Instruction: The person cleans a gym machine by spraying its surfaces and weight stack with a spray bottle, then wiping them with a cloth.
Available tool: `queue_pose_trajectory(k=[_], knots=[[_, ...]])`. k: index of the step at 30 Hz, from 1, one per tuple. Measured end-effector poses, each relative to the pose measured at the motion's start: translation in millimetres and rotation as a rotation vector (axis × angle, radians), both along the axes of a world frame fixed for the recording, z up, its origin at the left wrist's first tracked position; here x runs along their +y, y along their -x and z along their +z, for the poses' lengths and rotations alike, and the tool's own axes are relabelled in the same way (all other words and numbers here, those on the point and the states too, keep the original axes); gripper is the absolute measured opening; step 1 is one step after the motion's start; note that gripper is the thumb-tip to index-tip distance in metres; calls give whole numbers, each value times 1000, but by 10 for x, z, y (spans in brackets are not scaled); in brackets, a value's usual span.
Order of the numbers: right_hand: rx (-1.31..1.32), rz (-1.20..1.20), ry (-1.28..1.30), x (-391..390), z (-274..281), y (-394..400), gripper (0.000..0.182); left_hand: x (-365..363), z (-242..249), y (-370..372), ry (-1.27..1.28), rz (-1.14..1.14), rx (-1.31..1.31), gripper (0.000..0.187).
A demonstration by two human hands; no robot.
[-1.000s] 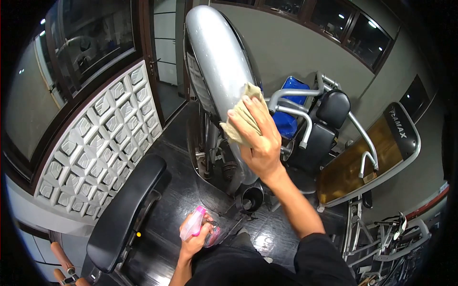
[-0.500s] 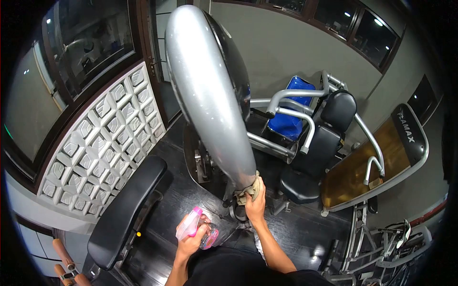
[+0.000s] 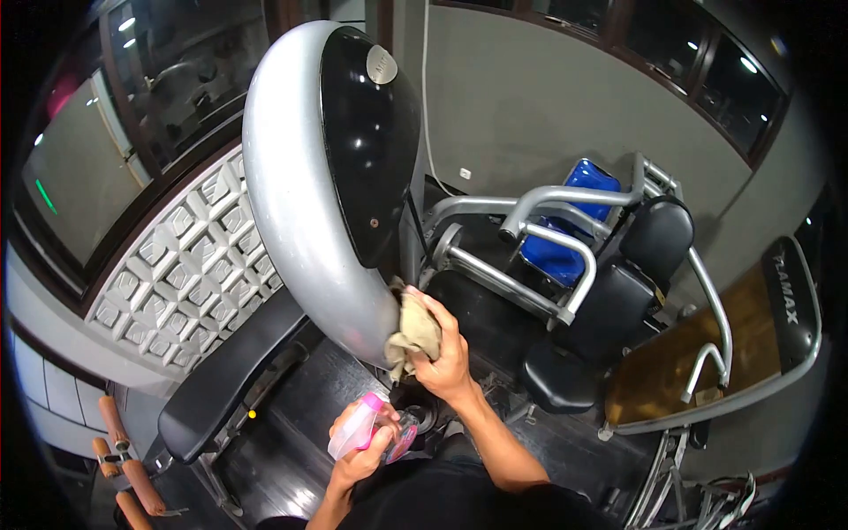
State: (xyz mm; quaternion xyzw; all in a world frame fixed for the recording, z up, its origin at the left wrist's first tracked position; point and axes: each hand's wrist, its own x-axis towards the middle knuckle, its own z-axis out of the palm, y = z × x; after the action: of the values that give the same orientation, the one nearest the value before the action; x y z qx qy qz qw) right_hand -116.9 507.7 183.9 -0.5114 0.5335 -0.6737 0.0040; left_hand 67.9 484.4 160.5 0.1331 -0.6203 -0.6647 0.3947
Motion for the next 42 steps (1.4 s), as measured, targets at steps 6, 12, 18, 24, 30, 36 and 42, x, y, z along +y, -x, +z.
queue_pose_trajectory(k=[6,12,18,24,30,36,42], knots=[[66,227,-49,-69,25,285,49,193,114,142,79,139,-48,21],[-358,372,-554,208,-800,635,48,456,-72,280,-64,210,58,24],[90,457,-135,40,-306,661,59,729,-46,386,-82,317,78,25],[268,390,30,-127,140,381,65,721,40,391,178,368,-26,27],[8,377,-164,116,-430,539,52,832,91,353,-114,369,101,31],[-206,376,-427,408,-889,642,45,615,545,288,438,529,-233,18],[-198,214,-316,584,-915,392,42,236,1173,359,644,675,-168,12]])
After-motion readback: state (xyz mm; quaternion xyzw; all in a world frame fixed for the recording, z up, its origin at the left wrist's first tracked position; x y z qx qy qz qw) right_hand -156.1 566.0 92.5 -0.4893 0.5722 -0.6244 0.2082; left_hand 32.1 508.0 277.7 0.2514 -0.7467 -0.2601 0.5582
